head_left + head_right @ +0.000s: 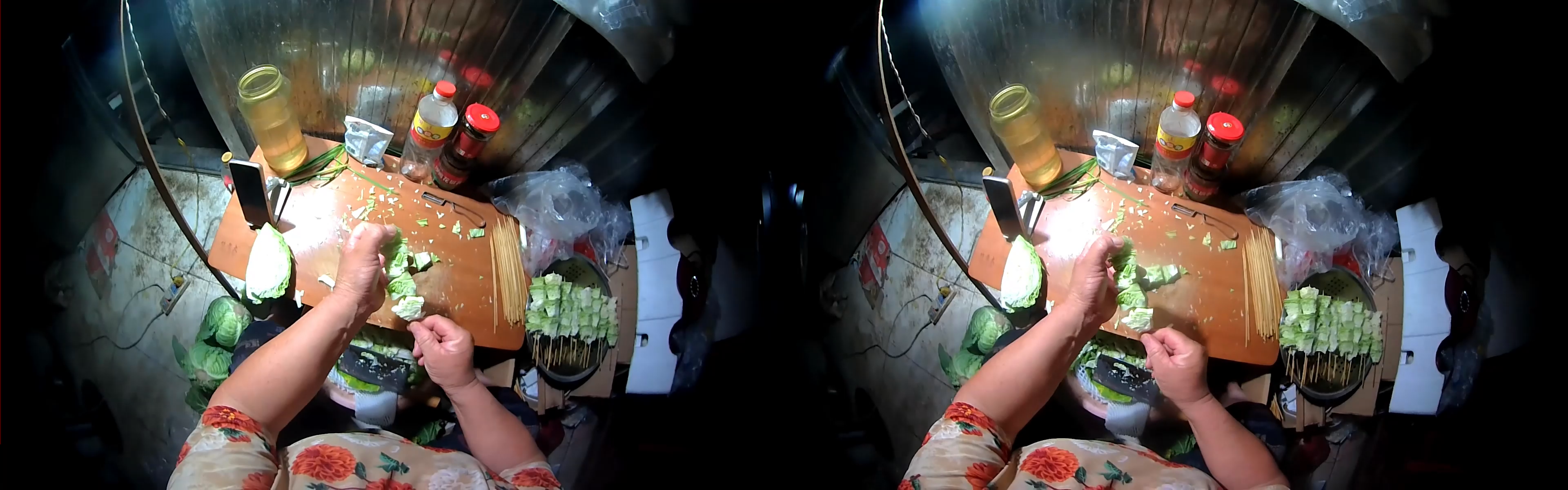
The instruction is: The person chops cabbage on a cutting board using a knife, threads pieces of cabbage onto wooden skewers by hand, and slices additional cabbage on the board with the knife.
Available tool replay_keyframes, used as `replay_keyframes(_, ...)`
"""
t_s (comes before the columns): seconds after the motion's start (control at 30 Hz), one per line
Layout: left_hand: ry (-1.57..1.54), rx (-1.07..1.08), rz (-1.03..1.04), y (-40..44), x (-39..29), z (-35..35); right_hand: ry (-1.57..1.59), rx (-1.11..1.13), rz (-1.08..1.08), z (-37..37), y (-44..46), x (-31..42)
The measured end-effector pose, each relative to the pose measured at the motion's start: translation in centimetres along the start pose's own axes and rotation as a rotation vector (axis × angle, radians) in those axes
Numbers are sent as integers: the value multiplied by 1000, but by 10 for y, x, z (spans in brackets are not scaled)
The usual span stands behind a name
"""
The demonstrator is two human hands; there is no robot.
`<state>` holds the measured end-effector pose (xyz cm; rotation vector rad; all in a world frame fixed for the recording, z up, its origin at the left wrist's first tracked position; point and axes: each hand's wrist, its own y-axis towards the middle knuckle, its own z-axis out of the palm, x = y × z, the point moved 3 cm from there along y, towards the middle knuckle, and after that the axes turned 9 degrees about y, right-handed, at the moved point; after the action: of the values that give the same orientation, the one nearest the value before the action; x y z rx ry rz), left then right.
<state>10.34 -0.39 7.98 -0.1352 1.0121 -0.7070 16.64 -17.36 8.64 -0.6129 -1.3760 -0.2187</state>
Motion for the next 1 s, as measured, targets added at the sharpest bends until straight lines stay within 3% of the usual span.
replay_keyframes(0.1, 24, -30, 16, -1, -3, 2, -72, -13, -66, -1, 1, 2)
replay_keyframes(0.27, 103, -23, -14, -5, -9, 8, -31, 33, 76, -2, 7, 6)
replay_keyframes(0.4, 344, 7, 6, -4, -13, 6, -6, 52, 68, -10, 9, 3)
replay_keyframes(0.6, 321, 93, -79, -2, -6, 7, 274, 78, 212, -35, 6, 10)
replay_keyframes(0.77, 408, 83, -85, -3, -7, 6, 454, -58, 195, -58, 10, 11)
replay_keyframes(1.0, 447, 200, -100, -8, -9, 9, 380, -240, 102, -126, 20, 34)
